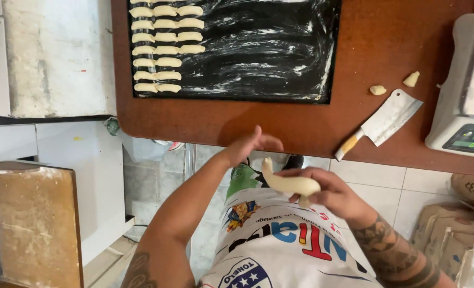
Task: Cutting a long dough rope into segments and shaping them into individual rolls on a baking tray.
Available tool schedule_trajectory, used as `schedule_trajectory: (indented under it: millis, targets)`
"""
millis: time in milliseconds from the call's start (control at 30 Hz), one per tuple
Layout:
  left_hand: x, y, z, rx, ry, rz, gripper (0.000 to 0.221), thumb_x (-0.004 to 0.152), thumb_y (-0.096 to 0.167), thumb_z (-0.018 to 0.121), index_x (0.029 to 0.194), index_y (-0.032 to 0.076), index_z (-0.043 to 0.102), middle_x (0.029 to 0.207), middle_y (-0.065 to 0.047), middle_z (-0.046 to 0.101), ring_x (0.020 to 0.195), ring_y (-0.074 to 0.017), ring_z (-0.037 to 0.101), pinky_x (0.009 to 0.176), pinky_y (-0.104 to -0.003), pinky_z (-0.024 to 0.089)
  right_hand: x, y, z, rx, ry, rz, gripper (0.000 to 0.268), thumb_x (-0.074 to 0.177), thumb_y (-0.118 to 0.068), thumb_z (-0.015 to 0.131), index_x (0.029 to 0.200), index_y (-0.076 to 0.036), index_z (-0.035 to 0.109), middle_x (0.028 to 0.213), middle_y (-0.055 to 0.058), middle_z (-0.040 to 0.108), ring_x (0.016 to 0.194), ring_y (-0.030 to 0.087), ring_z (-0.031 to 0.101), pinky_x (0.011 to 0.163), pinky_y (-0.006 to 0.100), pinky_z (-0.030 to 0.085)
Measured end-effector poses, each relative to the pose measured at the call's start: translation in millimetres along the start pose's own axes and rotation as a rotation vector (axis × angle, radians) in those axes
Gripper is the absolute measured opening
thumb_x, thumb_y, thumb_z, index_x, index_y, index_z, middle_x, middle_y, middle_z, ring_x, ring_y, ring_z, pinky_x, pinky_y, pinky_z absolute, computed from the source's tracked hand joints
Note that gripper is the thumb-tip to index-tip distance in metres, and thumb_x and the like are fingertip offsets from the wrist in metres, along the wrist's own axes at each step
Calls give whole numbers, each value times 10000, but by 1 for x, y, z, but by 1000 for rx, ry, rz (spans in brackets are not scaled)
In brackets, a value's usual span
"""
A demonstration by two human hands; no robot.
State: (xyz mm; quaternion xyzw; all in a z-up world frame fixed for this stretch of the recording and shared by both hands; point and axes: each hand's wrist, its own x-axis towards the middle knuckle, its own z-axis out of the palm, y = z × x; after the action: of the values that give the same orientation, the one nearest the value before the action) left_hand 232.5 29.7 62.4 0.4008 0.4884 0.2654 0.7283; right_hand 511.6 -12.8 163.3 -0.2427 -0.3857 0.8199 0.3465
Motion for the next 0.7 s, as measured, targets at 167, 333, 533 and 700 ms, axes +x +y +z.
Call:
schedule_trajectory:
  millis: [167, 333, 533, 700]
  targets:
    - [-62, 37, -18, 596, -217, -282, 563, 841, 584, 725, 1226, 172, 713, 991, -95, 773, 1029, -287, 718, 893, -396, 556, 43, 27, -55, -785, 205, 272, 274, 764, -116, 746, 1035, -83, 768, 882, 139, 808, 751, 232, 764, 661, 366, 550]
    - [-44, -9, -102, 1024, -147, -194, 478, 880, 389, 705, 1302, 171, 648, 1090, -125, 736, 1031, -342, 718, 867, -440, 562, 83, 67, -58, -1690, 88, 490, 438, 836, -471, 702, 1182, -206, 654, 1006, 52, 761, 884, 322, 763, 767, 463, 611]
    - [-38, -46, -194, 1227, -192, -175, 518, 894, 270, 664, 1404, 195, 606, 1189, -119, 711, 1064, -341, 711, 885, -452, 565, 117, 123, -64, -1948, 5, 663, 520, 849, -435, 612, 1332, -243, 600, 1152, 30, 743, 974, 281, 768, 785, 443, 637]
    - [-57, -26, -230, 1214, -209, -103, 433, 958, 289, 637, 1363, 154, 566, 1208, -144, 678, 1072, -381, 697, 904, -483, 560, 110, 151, -89, -2104, 51, 622, 551, 919, -617, 534, 1308, -240, 635, 1141, 14, 747, 953, 275, 778, 753, 416, 640]
